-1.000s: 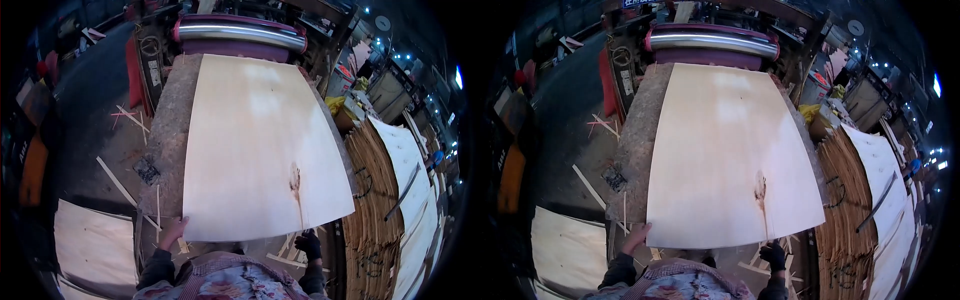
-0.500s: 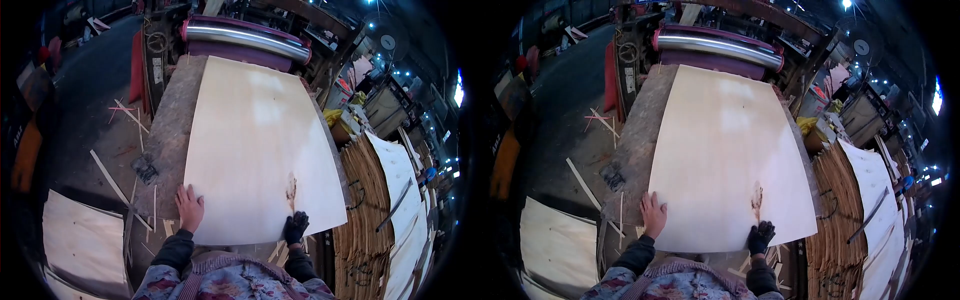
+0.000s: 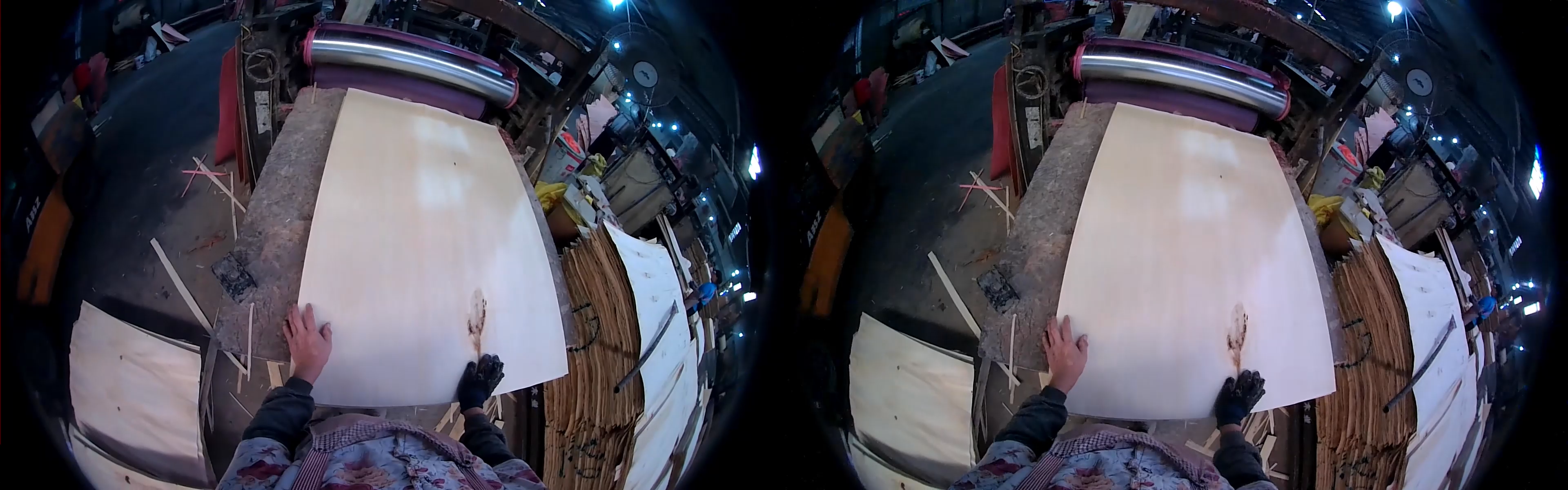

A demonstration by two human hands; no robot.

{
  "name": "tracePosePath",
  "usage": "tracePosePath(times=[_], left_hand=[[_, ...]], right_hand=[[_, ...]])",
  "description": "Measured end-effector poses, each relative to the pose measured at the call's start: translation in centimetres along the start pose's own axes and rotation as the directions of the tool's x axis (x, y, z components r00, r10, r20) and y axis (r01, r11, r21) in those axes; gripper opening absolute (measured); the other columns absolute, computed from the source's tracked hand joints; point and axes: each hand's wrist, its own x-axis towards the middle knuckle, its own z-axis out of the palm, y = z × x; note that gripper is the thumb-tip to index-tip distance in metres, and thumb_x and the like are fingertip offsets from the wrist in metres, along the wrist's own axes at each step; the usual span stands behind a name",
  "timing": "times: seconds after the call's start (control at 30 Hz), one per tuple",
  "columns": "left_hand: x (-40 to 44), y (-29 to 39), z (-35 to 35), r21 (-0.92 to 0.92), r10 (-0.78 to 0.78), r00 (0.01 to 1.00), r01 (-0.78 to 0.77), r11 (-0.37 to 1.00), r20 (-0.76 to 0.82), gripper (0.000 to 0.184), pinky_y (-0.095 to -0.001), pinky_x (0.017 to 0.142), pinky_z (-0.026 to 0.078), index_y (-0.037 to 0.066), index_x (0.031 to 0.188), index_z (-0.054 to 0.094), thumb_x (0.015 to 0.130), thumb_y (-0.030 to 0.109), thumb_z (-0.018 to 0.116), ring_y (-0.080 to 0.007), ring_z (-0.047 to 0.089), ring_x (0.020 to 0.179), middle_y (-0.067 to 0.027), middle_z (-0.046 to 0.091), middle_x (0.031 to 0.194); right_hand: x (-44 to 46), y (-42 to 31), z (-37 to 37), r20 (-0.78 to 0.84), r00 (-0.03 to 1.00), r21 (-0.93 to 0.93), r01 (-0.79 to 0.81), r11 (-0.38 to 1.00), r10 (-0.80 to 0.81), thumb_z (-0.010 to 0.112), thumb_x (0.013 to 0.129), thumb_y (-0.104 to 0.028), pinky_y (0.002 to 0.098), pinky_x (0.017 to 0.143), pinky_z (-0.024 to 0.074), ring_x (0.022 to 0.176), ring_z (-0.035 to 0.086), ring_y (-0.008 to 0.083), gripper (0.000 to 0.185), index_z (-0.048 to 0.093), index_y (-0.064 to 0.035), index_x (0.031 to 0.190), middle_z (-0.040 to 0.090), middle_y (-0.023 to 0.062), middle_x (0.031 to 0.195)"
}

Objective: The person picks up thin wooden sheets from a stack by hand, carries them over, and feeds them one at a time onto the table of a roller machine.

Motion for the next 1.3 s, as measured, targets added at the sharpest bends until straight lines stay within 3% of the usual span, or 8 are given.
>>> tracePosePath(times=[0.53, 0.9, 1.3], left_hand=[[-0.2, 0.1, 0.1, 0.021, 0.031, 0.998, -0.030, 0.999, -0.053, 0.064, -0.0562, 0.107, 0.030, 0.004, 0.137, 0.043, 0.084, 0.032, 0.065, -0.0401, 0.040, 0.129, -0.0253, 0.039, 0.139], [-0.2, 0.1, 0.3, 0.032, 0.018, 0.999, -0.017, 0.999, -0.033, 0.063, -0.0555, 0.108, 0.029, 0.005, 0.137, 0.043, 0.085, 0.032, 0.064, -0.0393, 0.039, 0.130, -0.0239, 0.038, 0.140], [-0.1, 0.1, 0.2, 0.007, -0.006, 1.000, 0.006, 1.000, -0.004, 0.064, -0.0554, 0.110, 0.028, 0.005, 0.137, 0.043, 0.084, 0.032, 0.065, -0.0400, 0.037, 0.132, -0.0241, 0.037, 0.141]], right_hand=[[0.1, -0.4, -0.8, 0.006, 1.000, 0.020, -0.011, 1.000, 0.011, 0.050, 0.094, -0.034, 0.0556, 0.115, 0.0144, 0.141, 0.026, 0.0383, 0.049, 0.051, -0.0052, 0.134, 0.038, 0.0193, 0.148], [-0.1, -0.1, -0.7, -0.034, 0.999, 0.019, 0.029, 0.999, -0.029, 0.050, 0.095, -0.034, 0.0555, 0.115, 0.0140, 0.141, 0.026, 0.0387, 0.050, 0.049, -0.0053, 0.136, 0.038, 0.0196, 0.148], [0.1, -0.4, -0.7, 0.008, 0.999, 0.008, -0.031, 0.999, 0.031, 0.049, 0.095, -0.036, 0.0550, 0.116, 0.0140, 0.141, 0.026, 0.0377, 0.050, 0.051, -0.0060, 0.135, 0.038, 0.0191, 0.148]])
